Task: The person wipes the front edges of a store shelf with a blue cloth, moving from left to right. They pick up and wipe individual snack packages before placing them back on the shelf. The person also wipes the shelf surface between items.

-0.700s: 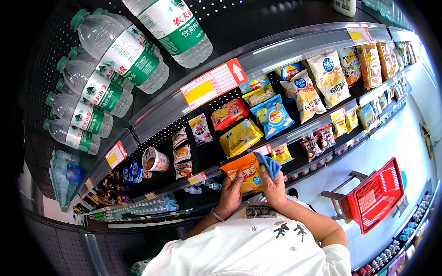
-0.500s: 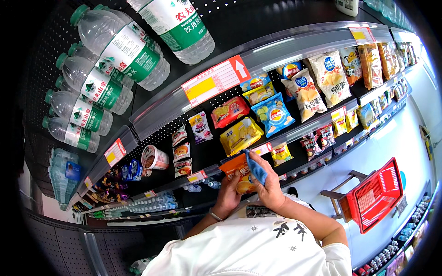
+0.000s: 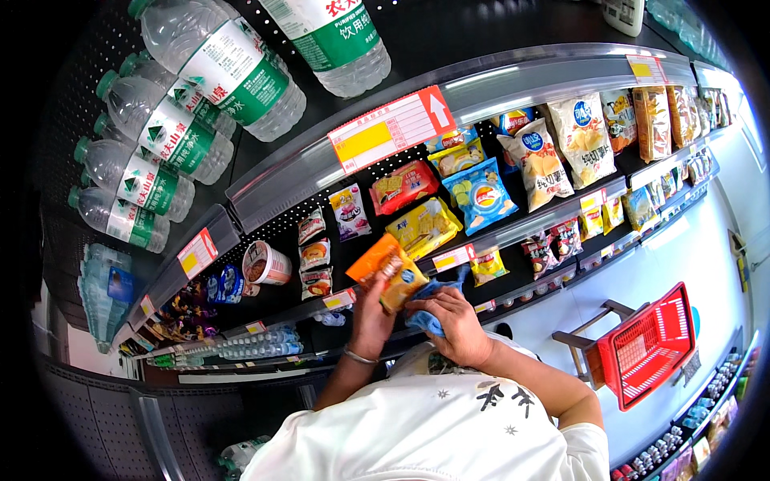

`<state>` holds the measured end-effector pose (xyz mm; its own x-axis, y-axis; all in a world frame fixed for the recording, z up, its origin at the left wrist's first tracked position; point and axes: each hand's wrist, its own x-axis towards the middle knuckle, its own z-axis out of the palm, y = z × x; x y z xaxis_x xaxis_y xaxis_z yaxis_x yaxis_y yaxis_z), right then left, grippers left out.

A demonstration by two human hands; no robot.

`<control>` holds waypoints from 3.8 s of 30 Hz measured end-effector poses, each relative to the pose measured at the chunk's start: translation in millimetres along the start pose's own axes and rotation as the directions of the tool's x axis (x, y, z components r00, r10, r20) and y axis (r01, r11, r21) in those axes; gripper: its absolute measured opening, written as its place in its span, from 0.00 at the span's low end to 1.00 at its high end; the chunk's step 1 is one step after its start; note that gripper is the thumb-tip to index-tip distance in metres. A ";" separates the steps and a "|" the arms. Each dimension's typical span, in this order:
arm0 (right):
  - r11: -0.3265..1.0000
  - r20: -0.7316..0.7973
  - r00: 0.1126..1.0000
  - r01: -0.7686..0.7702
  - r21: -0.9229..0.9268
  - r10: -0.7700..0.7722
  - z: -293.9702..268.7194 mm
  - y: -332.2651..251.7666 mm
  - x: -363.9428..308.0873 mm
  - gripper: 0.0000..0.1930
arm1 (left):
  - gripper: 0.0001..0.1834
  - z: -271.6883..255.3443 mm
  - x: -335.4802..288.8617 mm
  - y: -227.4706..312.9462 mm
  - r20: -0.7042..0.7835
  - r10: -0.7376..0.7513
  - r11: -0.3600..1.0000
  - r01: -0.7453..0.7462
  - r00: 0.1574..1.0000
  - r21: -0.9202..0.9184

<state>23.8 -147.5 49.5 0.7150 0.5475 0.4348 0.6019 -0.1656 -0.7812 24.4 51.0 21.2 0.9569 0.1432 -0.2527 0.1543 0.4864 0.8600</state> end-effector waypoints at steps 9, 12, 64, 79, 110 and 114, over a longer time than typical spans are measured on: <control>0.977 0.081 0.990 -0.127 0.171 0.114 3.3 4.4 -5.6 0.20 | 0.20 -54.0 49.7 46.1 -0.324 0.374 0.927 -0.342 0.869 0.154; 0.965 0.112 0.980 -0.184 0.187 0.166 3.2 3.7 -6.1 0.19 | 0.19 -64.5 67.4 47.1 -0.320 0.391 0.914 -0.326 0.863 0.241; 0.951 0.150 0.974 -0.202 0.236 0.170 -6.4 15.8 -22.1 0.14 | 0.27 -29.1 102.6 -1.1 0.438 0.501 -0.303 -0.322 0.746 0.897; 0.965 0.135 0.987 -0.119 0.232 0.089 -29.6 23.6 -39.9 0.18 | 0.37 32.2 103.6 -36.8 0.559 0.429 -0.448 -0.370 0.709 0.814; 0.985 0.238 0.960 -0.165 0.048 0.149 -23.3 70.0 -38.2 0.18 | 0.31 26.6 102.8 -36.6 0.620 0.570 -0.454 -0.423 0.539 0.785; 0.990 0.085 0.991 -0.111 0.090 0.104 -22.9 66.1 -31.3 0.15 | 0.32 38.7 101.1 -48.0 0.592 0.546 -0.414 -0.423 0.593 0.806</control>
<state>49.3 -194.4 -5.5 0.7408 0.5949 0.3121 0.4840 -0.1506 -0.8620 123.3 8.8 -28.5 0.7973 -0.1596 0.5821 -0.2704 -0.9567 0.1081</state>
